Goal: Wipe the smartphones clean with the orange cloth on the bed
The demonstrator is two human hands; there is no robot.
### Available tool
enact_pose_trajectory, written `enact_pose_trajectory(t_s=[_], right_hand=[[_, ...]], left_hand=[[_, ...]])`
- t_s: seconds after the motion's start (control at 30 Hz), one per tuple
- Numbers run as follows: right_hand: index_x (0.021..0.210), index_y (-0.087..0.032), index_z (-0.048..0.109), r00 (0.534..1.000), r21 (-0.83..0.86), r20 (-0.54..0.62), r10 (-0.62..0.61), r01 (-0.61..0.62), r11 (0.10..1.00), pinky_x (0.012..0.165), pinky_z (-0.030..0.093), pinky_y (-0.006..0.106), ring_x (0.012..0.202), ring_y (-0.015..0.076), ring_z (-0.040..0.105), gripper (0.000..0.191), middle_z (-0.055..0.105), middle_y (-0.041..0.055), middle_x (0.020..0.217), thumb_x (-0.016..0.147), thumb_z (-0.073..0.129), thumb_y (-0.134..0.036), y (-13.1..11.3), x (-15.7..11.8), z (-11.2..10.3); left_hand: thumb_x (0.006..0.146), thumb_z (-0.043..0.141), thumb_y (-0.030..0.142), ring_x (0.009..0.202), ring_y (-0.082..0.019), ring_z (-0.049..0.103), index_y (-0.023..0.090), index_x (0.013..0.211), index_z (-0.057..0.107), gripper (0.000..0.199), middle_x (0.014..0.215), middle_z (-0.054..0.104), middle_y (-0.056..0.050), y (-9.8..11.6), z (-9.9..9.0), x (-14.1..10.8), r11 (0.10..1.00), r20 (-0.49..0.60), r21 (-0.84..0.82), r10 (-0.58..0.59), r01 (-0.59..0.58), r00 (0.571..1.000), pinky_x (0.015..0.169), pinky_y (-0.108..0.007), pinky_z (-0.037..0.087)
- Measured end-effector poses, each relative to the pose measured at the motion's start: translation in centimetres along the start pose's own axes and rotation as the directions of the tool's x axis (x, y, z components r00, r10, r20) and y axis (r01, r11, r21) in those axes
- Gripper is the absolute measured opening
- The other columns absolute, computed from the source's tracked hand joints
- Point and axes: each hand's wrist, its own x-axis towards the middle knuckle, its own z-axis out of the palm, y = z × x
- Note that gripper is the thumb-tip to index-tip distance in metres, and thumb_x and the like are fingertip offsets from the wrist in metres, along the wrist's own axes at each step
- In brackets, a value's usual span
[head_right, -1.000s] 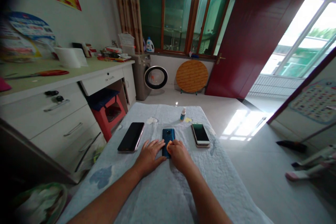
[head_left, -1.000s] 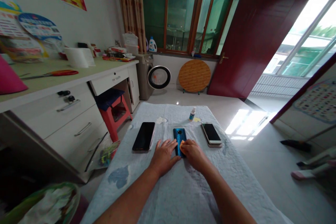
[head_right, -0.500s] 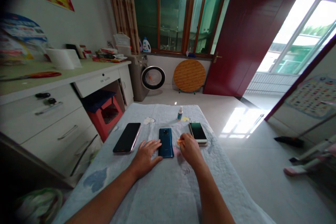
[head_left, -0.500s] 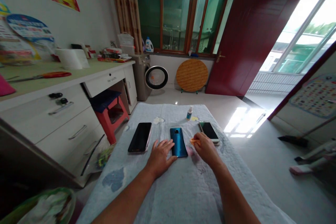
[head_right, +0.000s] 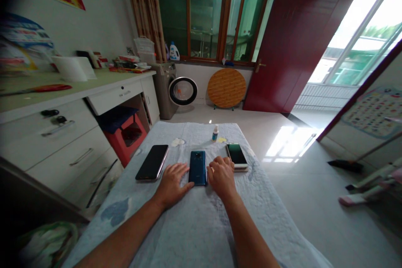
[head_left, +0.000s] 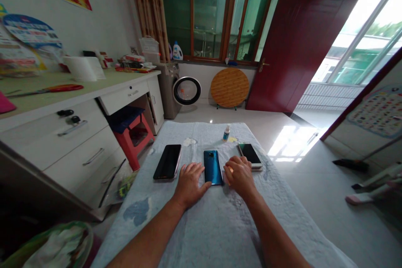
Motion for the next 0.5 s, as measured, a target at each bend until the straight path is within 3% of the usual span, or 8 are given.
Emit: enact_pose_trajectory(t_s=[0.1, 0.2, 0.37, 0.5], right_hand=[[0.089, -0.022, 0.069, 0.994, -0.036, 0.098, -0.04, 0.044, 0.998, 0.079, 0.029, 0.037, 0.09, 0.0242, 0.05, 0.015, 0.066, 0.0082, 0.09, 0.089, 0.055, -0.029, -1.7, -0.3, 1.0], [0.09, -0.021, 0.065, 0.983, -0.093, 0.186, -0.005, 0.023, 0.995, 0.079, 0.03, 0.037, 0.09, 0.026, 0.051, 0.012, 0.067, 0.0107, 0.088, 0.088, 0.057, -0.029, -3.0, -0.5, 1.9], [0.095, -0.019, 0.065, 0.971, -0.159, 0.209, 0.116, -0.083, 0.984, 0.082, 0.03, 0.038, 0.096, 0.0281, 0.054, 0.016, 0.066, 0.0131, 0.095, 0.088, 0.056, -0.03, -3.9, -0.6, 2.1], [0.096, -0.02, 0.067, 0.967, -0.104, 0.21, 0.143, -0.123, 0.987, 0.084, 0.033, 0.035, 0.098, 0.0268, 0.056, 0.018, 0.067, 0.0109, 0.095, 0.087, 0.054, -0.028, -3.8, -0.5, 2.2]], left_hand=[[0.077, 0.066, 0.056, 0.131, -0.033, 0.043, 0.02, 0.124, 0.059, 0.06, 0.136, 0.057, -0.011, 0.1, 0.0, -0.1, 1.0, 0.002, 0.001, 0.007, -0.007, 1.0, 0.114, -0.054, 0.023], [0.073, 0.072, 0.053, 0.128, -0.032, 0.046, 0.02, 0.124, 0.058, 0.062, 0.131, 0.059, -0.011, 0.3, -0.1, -0.1, 0.999, -0.009, -0.018, 0.03, -0.03, 1.0, 0.114, -0.054, 0.022], [0.08, 0.066, 0.045, 0.118, -0.028, 0.054, 0.021, 0.115, 0.062, 0.042, 0.117, 0.065, -0.009, 0.6, -0.1, -0.1, 0.993, -0.015, -0.077, 0.091, -0.092, 0.996, 0.113, -0.054, 0.024], [0.082, 0.065, 0.036, 0.114, -0.027, 0.056, 0.019, 0.114, 0.063, 0.036, 0.114, 0.067, -0.008, 1.0, -0.1, -0.1, 0.989, -0.026, -0.085, 0.119, -0.121, 0.993, 0.111, -0.052, 0.027]])
